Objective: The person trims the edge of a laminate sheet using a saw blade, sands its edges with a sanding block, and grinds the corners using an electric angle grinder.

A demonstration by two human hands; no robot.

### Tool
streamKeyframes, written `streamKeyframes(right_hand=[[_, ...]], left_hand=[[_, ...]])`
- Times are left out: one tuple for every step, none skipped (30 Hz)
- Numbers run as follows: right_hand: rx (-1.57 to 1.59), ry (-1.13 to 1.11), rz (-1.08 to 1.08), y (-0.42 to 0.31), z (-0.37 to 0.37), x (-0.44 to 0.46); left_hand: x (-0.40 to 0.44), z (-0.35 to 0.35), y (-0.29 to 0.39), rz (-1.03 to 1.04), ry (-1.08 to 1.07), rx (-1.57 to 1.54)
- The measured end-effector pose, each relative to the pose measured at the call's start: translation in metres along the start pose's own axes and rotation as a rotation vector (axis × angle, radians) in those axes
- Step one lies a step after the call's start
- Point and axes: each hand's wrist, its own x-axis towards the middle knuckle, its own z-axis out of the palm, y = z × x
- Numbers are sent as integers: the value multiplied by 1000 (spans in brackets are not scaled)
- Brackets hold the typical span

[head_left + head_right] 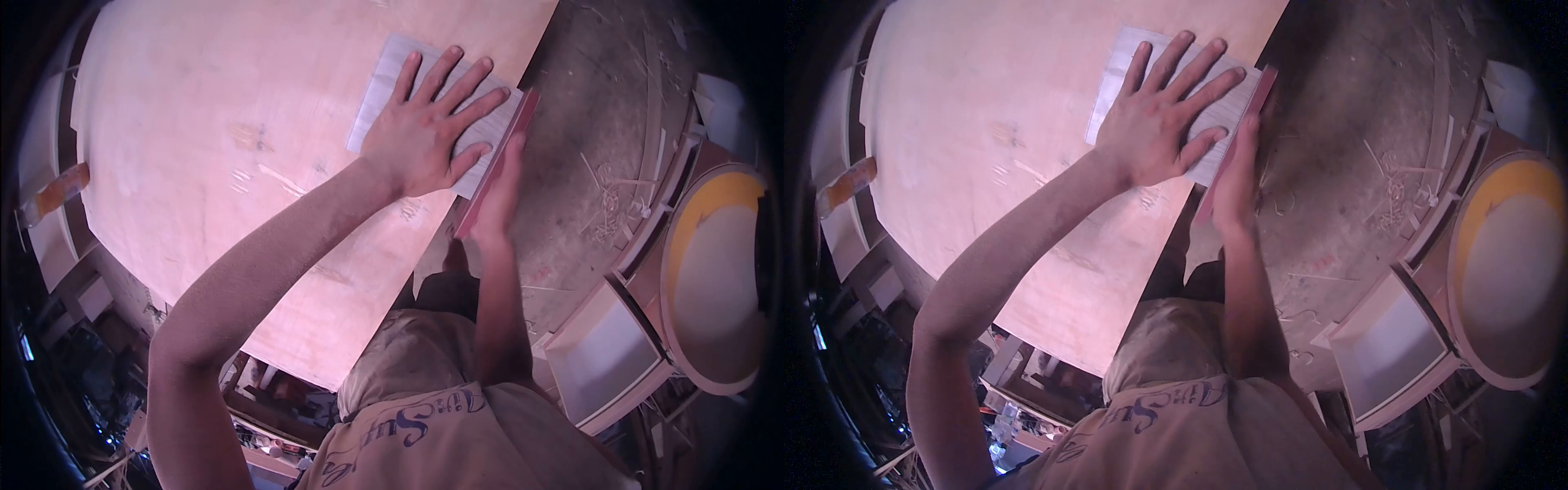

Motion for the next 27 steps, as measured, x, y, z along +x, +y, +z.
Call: streamKeyframes(right_hand=[[4, 23, 24, 4, 3, -20], [8, 47, 49, 7, 5, -30], [-15, 33, 30, 12, 2, -31], [-39, 20, 11, 16, 1, -32], [-63, 8, -9, 18, -1, -31], [-56, -4, -11, 18, -4, -24], [-49, -18, -12, 16, -7, -9], [-50, -30, -21, 13, -9, 8], [-50, -43, -30, 9, -11, 25], [-41, -70, -52, 0, -9, 43], [-31, -98, -73, -8, -8, 62], [-4, -142, -96, -18, -5, 76], [6, -156, -114, -23, -5, 92], [17, -170, -131, -28, -6, 108], [12, -153, -139, -30, -8, 122], [3, -95, -144, -37, -10, 124], [-6, -37, -148, -44, -12, 126], [-20, 71, -138, -50, -19, 121], [-34, 179, -126, -54, -24, 113], [1, 220, -128, -47, -42, 111], [20, 239, -88, -36, -59, 103], [37, 254, -48, -24, -75, 93], [55, 267, -12, -11, -90, 83], [77, 276, 62, 5, -105, 72], [103, 281, 141, 24, -121, 60], [155, 279, 167, 51, -143, 47], [212, 279, 197, 76, -163, 36]], left_hand=[[0, -1, 0, 0, -3, -1], [0, -1, 0, 0, -7, -3], [0, -2, 0, 0, -11, 0], [0, -2, -1, 1, -15, 3], [0, -2, -2, 3, -18, 5], [0, -2, -3, 8, -20, 5], [0, -2, -3, 10, -22, 6], [0, -2, -2, 13, -25, 6], [-1, -2, -2, 12, -25, 7], [-1, -2, -3, 13, -24, 8], [0, -2, -3, 17, -22, 10], [0, -2, -3, 18, -23, 16], [0, -3, -3, 20, -22, 24], [-1, -3, -3, 22, -23, 33], [-2, -3, -2, 18, -28, 31], [-2, -3, -2, 16, -29, 33], [0, -3, -3, 18, -26, 37], [0, -3, -3, 20, -16, 38], [0, -3, -3, 21, -7, 39], [-1, -3, -4, 22, 2, 39], [-1, -3, -4, 27, 9, 35], [-1, -4, -4, 29, 17, 30], [-1, -5, -5, 31, 29, 28], [-1, -4, -8, 78, 51, 117], [-1, -4, -4, -44, 140, 78], [-4, -8, 1, -165, 227, 49], [-8, -13, 6, -281, 311, 21]])
